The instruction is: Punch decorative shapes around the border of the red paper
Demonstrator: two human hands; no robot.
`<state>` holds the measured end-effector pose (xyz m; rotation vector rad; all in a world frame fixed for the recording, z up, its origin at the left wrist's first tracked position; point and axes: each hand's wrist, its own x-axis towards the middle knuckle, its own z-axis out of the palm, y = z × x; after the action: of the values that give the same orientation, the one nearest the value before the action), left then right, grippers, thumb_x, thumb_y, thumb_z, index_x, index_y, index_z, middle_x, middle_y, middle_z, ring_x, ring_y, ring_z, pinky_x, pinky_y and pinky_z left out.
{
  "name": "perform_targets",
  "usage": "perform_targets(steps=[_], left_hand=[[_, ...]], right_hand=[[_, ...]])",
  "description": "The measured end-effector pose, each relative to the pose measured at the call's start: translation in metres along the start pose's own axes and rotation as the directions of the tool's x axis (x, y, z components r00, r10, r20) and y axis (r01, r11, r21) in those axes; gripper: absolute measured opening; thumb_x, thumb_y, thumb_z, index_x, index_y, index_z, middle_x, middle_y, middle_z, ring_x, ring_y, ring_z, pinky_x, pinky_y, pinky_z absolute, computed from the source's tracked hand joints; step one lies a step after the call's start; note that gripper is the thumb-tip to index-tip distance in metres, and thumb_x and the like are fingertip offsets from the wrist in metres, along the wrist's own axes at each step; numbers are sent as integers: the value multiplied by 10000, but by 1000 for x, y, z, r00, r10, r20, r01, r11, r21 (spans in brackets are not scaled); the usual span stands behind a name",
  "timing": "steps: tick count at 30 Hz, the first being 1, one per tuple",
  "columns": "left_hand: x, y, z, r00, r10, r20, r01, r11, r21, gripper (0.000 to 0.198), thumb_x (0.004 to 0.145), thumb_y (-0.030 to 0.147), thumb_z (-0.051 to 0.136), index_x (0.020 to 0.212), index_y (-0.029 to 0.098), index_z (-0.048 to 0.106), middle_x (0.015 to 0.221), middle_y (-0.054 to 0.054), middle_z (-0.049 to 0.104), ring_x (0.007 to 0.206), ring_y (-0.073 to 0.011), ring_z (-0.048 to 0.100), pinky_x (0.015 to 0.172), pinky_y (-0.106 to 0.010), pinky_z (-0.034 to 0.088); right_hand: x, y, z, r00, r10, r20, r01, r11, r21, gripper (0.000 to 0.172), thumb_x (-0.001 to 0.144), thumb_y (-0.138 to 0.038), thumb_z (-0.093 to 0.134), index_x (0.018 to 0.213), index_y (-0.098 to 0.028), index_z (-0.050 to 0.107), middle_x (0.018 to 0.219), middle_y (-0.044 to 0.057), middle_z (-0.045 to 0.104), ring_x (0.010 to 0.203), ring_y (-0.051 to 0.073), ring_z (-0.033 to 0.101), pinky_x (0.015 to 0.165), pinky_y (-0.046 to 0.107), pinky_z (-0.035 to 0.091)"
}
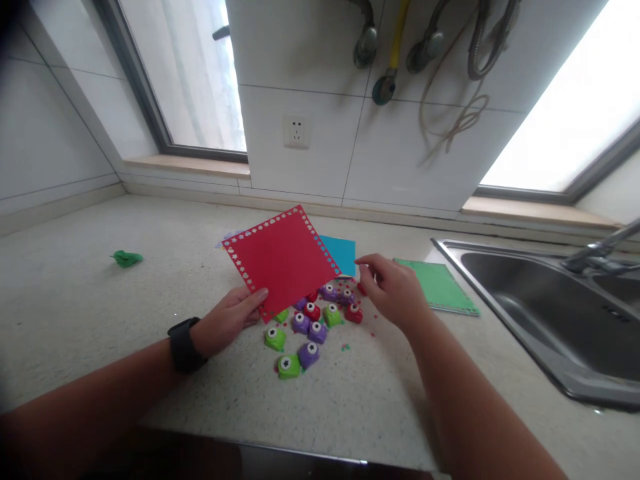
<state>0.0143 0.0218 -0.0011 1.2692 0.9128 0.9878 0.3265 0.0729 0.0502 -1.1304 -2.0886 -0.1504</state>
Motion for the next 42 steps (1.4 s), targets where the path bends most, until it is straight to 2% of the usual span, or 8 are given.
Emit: perform_targets(steps=[7, 16, 21, 25, 31, 36, 38, 42], left_hand=[[0, -1, -2, 999, -26, -19, 26, 1000, -7, 597, 845, 702, 608, 796, 154, 376, 617, 56, 236, 522, -45, 187, 484, -205, 125], [-1, 3, 3, 996, -54, -66, 48, 995, -89, 619, 785, 688, 687, 835, 145, 396, 654, 46, 340, 548, -42, 266, 495, -168, 215], [0, 5, 4, 993, -71, -95, 60, 992, -107, 665, 728, 722, 711, 818, 151, 382, 617, 64, 330, 521, -36, 264, 476, -166, 205], [2, 8, 4, 994, -5, -109, 9, 999, 40, 665, 765, 778, 622, 759, 147, 410, 560, 56, 345, 491, -51, 259, 449, -200, 181], [4, 1, -3, 995, 28, -91, -11, 982, 187, 613, 889, 727, 496, 750, 131, 464, 603, 11, 434, 520, -69, 326, 480, -220, 238], [4, -3, -7, 995, 50, -82, -27, 967, 255, 605, 928, 691, 464, 758, 114, 522, 609, -6, 469, 524, -74, 347, 495, -229, 261], [3, -2, -6, 996, 54, -73, -33, 964, 263, 588, 937, 666, 468, 772, 107, 546, 603, -3, 468, 524, -75, 349, 500, -231, 267], [2, 0, -3, 995, 71, -66, -50, 960, 276, 525, 966, 587, 461, 812, 101, 584, 553, 17, 429, 514, -81, 350, 521, -239, 293]], right_hand=[[3, 19, 8, 926, 153, 346, -120, 986, -115, 221, 948, -342, 516, 1010, -228, 695, 917, 3, 691, 784, 156, 594, 739, 319, 407], [2, 50, 10, 875, 412, 254, -364, 906, -216, 326, 948, -431, 523, 1073, -179, 689, 1014, 61, 674, 829, 189, 583, 757, 356, 428], [4, 7, 16, 955, 34, 293, -47, 998, 37, 229, 956, -378, 562, 946, -194, 699, 922, 41, 632, 883, 166, 561, 837, 326, 426], [3, -39, 26, 872, -199, 447, 144, 978, 154, 266, 960, -454, 592, 997, -228, 726, 958, 40, 615, 946, 183, 533, 832, 331, 413], [2, -47, 33, 810, -197, 552, 190, 979, 71, 313, 973, -488, 564, 996, -231, 742, 965, 53, 608, 957, 213, 515, 841, 377, 400], [3, -43, 30, 890, -95, 445, -1, 978, 209, 248, 930, -435, 628, 990, -218, 731, 964, 59, 631, 894, 193, 567, 810, 374, 440], [3, -45, 29, 907, 111, 407, -277, 884, 377, 303, 929, -479, 622, 1015, -196, 689, 941, 64, 658, 818, 178, 610, 737, 353, 468], [2, -55, 29, 804, 306, 510, -594, 355, 722, 401, 893, -519, 678, 1032, -173, 529, 859, 53, 674, 770, 170, 671, 603, 262, 465]])
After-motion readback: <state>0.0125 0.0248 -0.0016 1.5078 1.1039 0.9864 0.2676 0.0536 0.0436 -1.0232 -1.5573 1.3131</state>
